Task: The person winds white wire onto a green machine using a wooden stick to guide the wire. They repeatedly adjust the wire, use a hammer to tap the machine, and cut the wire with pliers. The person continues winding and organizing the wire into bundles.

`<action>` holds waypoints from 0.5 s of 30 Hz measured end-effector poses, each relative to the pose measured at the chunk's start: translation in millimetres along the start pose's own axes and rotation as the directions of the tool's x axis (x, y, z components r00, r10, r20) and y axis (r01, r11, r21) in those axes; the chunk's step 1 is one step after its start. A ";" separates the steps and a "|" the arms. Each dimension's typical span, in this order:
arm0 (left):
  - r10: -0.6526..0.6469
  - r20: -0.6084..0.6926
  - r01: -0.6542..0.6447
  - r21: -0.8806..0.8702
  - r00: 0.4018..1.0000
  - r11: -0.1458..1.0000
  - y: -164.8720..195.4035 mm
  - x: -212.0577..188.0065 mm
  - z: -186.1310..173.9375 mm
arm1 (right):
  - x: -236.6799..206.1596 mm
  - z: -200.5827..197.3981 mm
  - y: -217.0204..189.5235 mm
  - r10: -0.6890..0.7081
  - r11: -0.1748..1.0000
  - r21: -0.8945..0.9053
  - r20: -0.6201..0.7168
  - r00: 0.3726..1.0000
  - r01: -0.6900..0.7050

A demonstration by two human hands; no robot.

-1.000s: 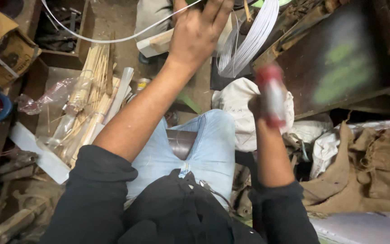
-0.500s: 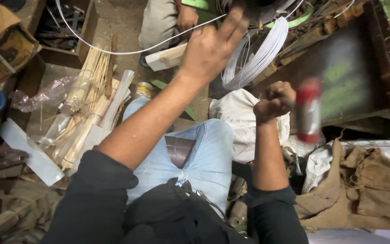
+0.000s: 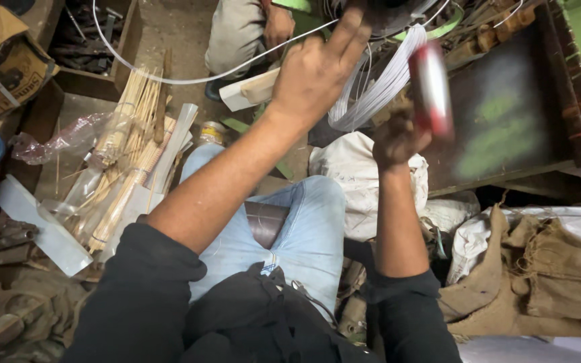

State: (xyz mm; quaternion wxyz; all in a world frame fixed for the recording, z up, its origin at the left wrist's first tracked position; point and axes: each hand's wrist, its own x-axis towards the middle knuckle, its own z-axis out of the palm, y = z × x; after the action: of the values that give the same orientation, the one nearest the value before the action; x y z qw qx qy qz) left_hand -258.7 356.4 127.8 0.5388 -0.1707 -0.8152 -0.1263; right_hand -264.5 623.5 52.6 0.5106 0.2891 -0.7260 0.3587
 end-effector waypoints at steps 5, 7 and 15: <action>0.010 -0.033 -0.009 0.023 0.999 1.000 -1.0 -1.3 -7.1 | -25.0 -6.5 25.0 0.336 0.924 -0.261 0.200 0.920 -0.280; -0.003 0.004 0.003 0.002 1.000 1.000 -0.5 -1.2 -8.4 | -37.9 -8.0 34.7 0.295 0.945 0.103 0.137 0.946 -0.310; 0.040 0.046 -0.038 -0.040 0.998 0.998 -8.1 4.5 -25.8 | -107.9 -70.4 -70.4 0.337 0.938 -0.232 0.428 0.838 -0.259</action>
State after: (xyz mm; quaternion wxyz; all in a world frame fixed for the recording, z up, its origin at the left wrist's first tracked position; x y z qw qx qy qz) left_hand -242.2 339.6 141.7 0.5182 -0.2001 -0.8216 -0.1278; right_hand -138.0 646.2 -18.3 0.2831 0.2060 -0.8895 0.2936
